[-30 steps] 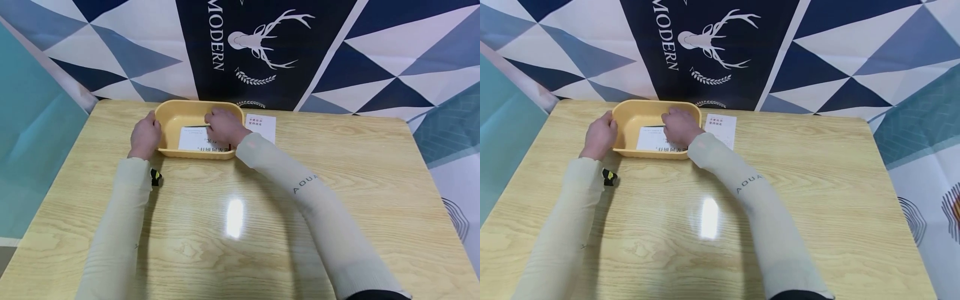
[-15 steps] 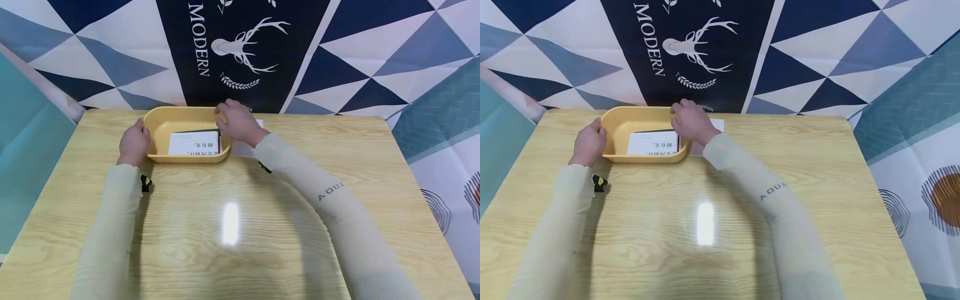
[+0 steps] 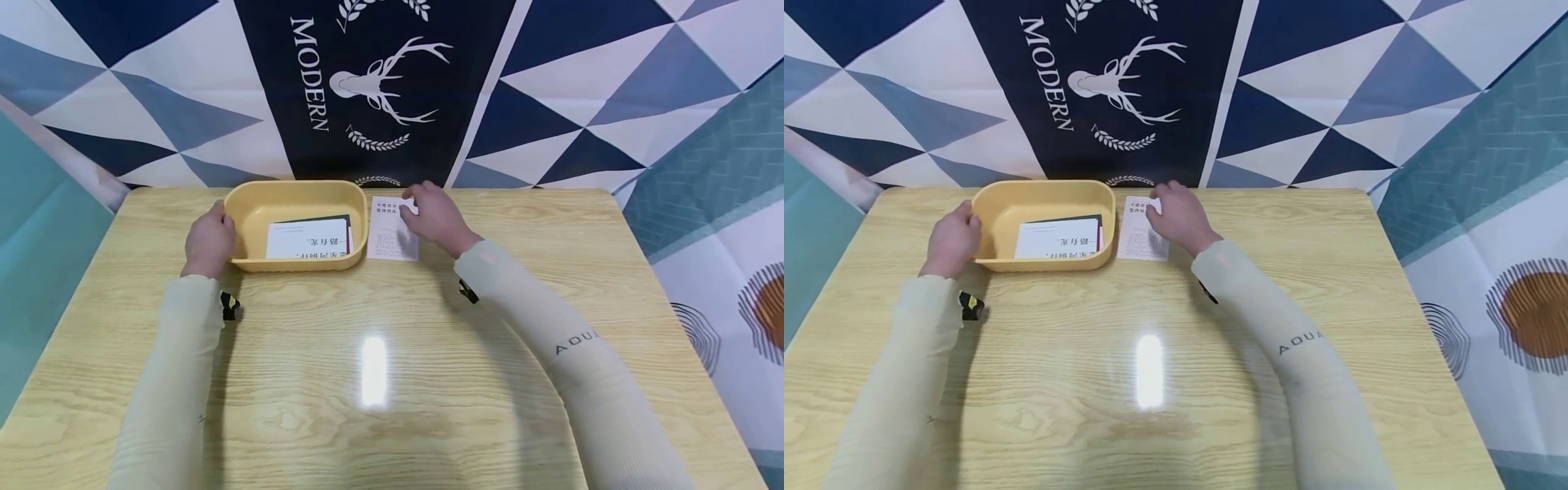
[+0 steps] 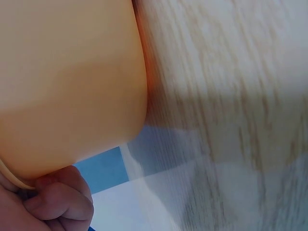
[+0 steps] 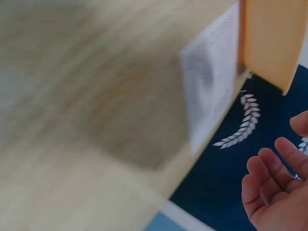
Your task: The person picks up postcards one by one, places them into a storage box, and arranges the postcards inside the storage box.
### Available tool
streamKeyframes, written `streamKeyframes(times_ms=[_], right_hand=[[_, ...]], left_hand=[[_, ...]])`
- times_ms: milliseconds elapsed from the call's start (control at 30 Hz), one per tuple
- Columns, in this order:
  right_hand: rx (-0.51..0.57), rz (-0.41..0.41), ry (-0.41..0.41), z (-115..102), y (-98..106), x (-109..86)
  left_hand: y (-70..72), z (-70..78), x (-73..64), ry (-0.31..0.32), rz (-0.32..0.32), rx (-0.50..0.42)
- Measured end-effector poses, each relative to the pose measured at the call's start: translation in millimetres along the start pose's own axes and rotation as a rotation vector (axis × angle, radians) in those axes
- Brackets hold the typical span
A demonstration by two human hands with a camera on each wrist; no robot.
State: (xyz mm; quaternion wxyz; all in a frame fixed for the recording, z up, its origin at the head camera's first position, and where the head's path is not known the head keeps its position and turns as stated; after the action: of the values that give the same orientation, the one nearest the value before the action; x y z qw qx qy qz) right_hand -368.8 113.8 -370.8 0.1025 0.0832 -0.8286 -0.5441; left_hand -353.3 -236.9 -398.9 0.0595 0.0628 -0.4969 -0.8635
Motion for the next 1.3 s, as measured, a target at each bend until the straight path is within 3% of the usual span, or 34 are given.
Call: streamKeyframes(times_ms=[300, 567, 967, 1300], right_hand=[[0.044, -0.088, -0.062, 26.4, -25.2, -12.5], [0.013, -0.135, -0.087, 38.7, -40.2, -11.5], [-0.014, -0.184, -0.131, 48.5, -50.0, -10.1], [-0.036, -0.168, -0.224, 50.7, -48.6, -7.5]], left_hand=[[-0.9, -11.5, 1.0, 0.01, 0.004, 0.026], [-0.7, -10.1, -1.8, -0.002, 0.005, 0.027], [-2.2, -7.2, -0.5, 0.007, -0.001, 0.018], [-1.4, -4.1, 2.4, 0.022, -0.003, 0.017]])
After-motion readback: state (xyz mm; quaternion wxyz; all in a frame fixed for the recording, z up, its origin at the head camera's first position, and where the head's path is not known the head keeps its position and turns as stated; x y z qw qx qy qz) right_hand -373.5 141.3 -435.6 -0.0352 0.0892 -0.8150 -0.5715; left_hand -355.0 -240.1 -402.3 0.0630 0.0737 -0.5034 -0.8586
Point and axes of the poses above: each hand's wrist, its own x-axis towards the middle knuckle, its own y-axis out of the back of the hand, z = x × y, the point moved 10 cm from there along x, towards the middle knuckle, and after that the axes turned 3 degrees about z, right-handed, at the moved point
